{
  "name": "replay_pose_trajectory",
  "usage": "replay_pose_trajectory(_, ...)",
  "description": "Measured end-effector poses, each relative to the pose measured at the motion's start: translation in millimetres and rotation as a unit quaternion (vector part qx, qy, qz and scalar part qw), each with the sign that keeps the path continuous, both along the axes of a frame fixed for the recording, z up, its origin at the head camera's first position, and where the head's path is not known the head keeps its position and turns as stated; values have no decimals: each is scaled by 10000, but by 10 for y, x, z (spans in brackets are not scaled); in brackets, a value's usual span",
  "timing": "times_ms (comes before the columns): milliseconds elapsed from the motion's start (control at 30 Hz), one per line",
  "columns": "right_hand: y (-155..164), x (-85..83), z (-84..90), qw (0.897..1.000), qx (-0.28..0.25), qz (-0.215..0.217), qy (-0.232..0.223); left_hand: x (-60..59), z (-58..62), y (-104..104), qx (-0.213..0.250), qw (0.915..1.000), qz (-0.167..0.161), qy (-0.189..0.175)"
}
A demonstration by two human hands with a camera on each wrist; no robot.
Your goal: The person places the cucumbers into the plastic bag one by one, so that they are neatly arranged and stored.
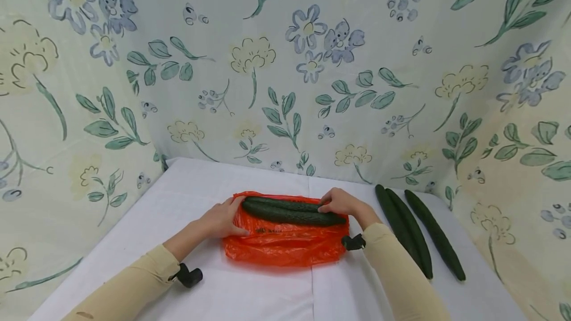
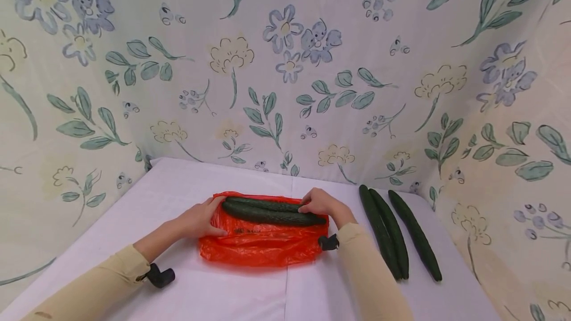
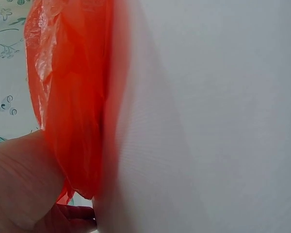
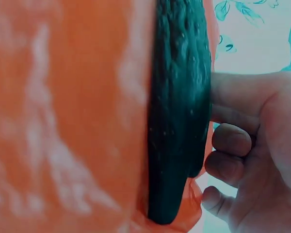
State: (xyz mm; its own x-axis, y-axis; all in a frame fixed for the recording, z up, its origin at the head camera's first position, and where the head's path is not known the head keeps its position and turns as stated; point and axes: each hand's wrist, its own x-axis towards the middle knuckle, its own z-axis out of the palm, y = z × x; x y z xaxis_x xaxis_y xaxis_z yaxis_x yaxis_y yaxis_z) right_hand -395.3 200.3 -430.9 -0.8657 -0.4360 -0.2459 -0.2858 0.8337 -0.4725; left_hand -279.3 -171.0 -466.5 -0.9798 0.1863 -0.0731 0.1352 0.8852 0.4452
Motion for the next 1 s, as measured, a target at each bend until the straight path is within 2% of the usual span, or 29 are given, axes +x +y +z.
replay_pose_trajectory(267,-47,29,12,9978,-11,-174,633,0,15,-2,71,10000,-17,-11)
replay_pose_trajectory(600,-67,62,-33,9930,88,-316,1139,-13,-9,6,-3,10000,-26,-4)
replay_pose_trajectory(1000,-119,91,-62,9949,261,-552,805,-11,-9,-11,-21,10000,-16,-73)
